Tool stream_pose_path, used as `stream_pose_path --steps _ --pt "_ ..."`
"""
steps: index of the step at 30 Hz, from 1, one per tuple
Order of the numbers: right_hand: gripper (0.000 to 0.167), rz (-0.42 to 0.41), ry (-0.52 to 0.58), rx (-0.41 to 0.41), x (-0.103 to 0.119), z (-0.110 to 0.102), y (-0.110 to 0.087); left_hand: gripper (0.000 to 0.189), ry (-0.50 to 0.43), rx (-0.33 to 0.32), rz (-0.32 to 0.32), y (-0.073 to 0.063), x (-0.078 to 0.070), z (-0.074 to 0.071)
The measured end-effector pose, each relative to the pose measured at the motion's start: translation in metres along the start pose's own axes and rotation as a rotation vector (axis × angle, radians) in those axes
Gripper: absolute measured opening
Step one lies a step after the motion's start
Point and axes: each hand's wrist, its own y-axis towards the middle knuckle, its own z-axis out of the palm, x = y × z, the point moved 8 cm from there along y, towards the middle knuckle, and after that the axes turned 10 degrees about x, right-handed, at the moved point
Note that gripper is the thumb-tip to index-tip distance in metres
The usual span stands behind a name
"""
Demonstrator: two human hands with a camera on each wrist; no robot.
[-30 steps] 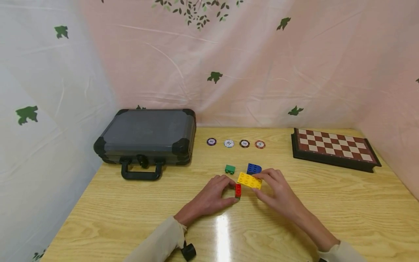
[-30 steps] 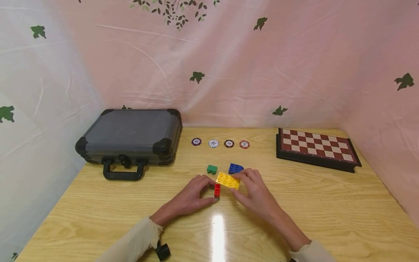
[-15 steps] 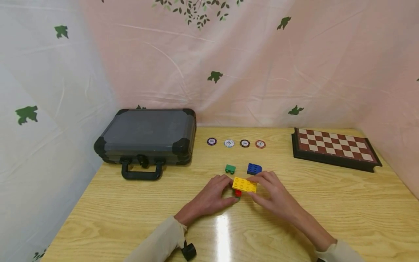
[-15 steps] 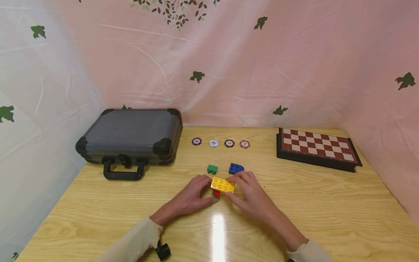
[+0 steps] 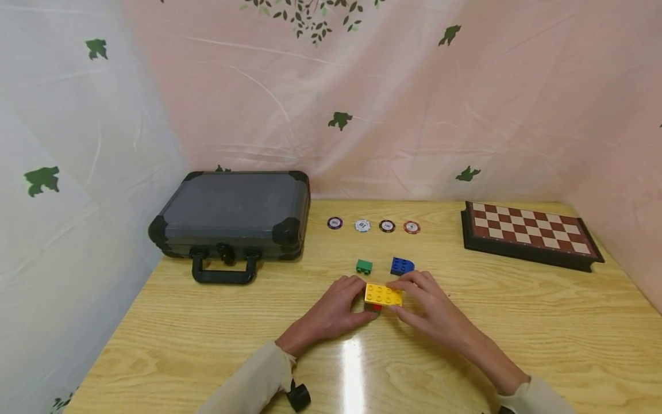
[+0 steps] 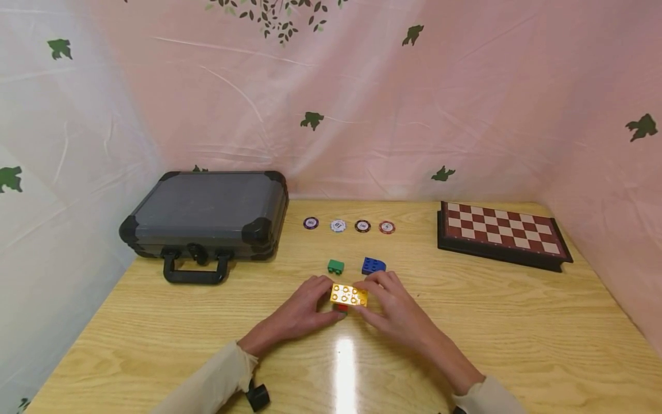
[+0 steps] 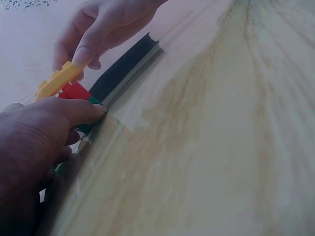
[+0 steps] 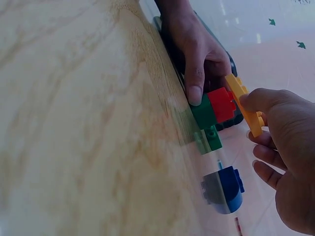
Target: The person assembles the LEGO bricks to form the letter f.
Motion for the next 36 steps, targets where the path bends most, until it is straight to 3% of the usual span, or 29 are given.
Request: stream_pose_path --steps 28,36 --pt "0.04 0.01 -0.016 0.047 -0.0016 0.0016 0.0014 0.037 -0.01 0.0 -0.001 0.0 -0.0002 0.0" --pt "0.041 -0.04 -0.047 0.044 0.0009 0.0008 0.0023 0.038 -0.005 0.0 -0.001 -0.0003 0.0003 0.0001"
